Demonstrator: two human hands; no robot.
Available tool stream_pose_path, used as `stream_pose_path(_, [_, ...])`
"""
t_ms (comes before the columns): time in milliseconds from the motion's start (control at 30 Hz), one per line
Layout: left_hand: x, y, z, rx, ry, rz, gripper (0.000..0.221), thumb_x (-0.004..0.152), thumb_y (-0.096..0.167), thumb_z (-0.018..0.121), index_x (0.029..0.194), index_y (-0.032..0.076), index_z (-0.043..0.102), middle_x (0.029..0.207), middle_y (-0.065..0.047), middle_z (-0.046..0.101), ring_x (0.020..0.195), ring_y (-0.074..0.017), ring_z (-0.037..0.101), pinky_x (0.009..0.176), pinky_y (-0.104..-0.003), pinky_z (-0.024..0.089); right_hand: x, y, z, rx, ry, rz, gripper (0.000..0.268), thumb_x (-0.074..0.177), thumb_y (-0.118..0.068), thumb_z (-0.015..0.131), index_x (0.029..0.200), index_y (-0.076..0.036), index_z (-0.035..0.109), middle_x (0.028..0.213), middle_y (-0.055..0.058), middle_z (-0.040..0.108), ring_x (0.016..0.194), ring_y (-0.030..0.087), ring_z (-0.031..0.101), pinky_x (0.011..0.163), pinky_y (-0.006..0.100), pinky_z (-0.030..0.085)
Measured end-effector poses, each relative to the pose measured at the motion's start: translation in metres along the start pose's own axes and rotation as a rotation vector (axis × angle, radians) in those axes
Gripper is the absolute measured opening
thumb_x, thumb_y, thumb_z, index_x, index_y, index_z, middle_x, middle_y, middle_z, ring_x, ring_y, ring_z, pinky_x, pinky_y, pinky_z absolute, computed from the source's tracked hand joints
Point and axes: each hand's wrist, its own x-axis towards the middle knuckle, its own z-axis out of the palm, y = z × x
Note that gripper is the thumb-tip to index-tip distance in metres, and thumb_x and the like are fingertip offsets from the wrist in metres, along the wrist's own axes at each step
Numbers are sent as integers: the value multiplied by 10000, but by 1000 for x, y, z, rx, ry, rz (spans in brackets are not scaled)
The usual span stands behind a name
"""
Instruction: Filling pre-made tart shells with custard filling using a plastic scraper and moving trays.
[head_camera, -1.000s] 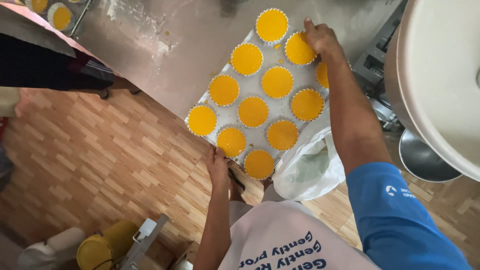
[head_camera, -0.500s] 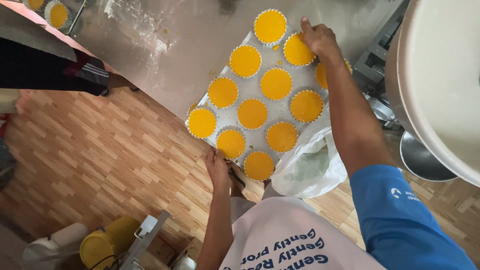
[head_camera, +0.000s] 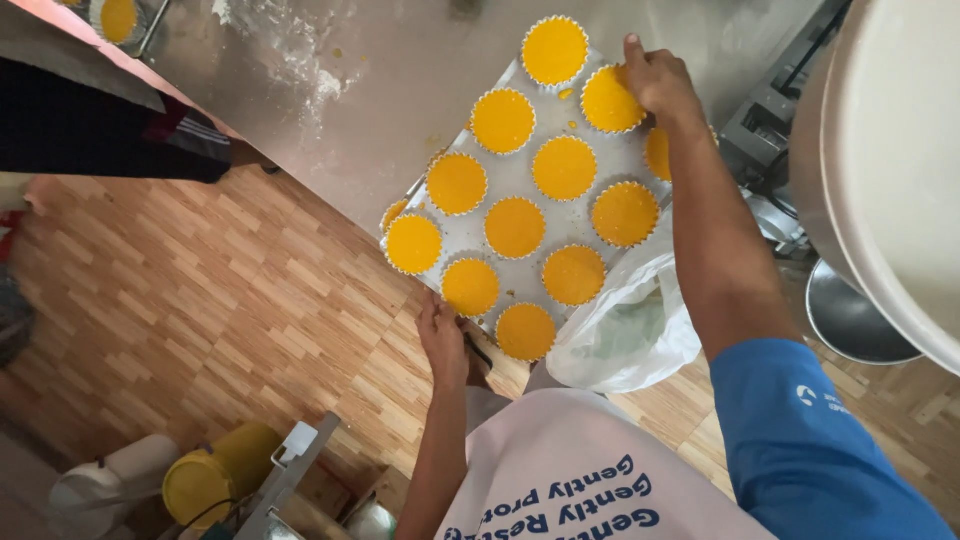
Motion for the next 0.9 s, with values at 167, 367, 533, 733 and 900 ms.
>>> stream_pose_path(167, [6,-3,-6,-17,-25,50,599,960,139,490,1558,161,491,986,-29,552,789,-130,531,691,-269,474,20,16,8,-41,-23,-27,719,1015,-638,261,1455,-139,535,1474,139,522,1285,356,545,1065,457,422])
stream_pose_path(367, [35,39,-34,-152,103,-184,530,910,333,556,1425,209,570,1346,-76,666,1194,-214,625,1017,-295,492,-10,59,15,-42,571,-860,339,1049,-173,679,1353,-30,633,1299,221,640,1197,432,536,1019,523,368])
stream_pose_path(533, [146,39,-90,232,-29,432,443,926,230,564,1342,115,662,1411,-79,620,1291,-227,600,1080,-355,472,-165,100,33,398,599,-795,252,1102,-76,622,1334,16,591,1246,169,606,1115,274,595,992,402,482])
stream_pose_path(733, [157,118,-85,449,-243,294,273,965,304,585,1169,187,723,1263,-49,704,1236,-229,616,1090,-391,445,-282,193,145,239,578,34,319,1024,-144,566,1329,-122,658,873,114,695,691,194,658,709,333,530])
stream_pose_path(900, [238,72,-74,136,-607,112,373,934,143,721,1277,46,611,1040,-182,698,775,-222,741,716,-325,651,-330,187,249,696,564,332,401,1078,-136,577,1420,71,536,1150,415,536,933,476,637,751,571,562])
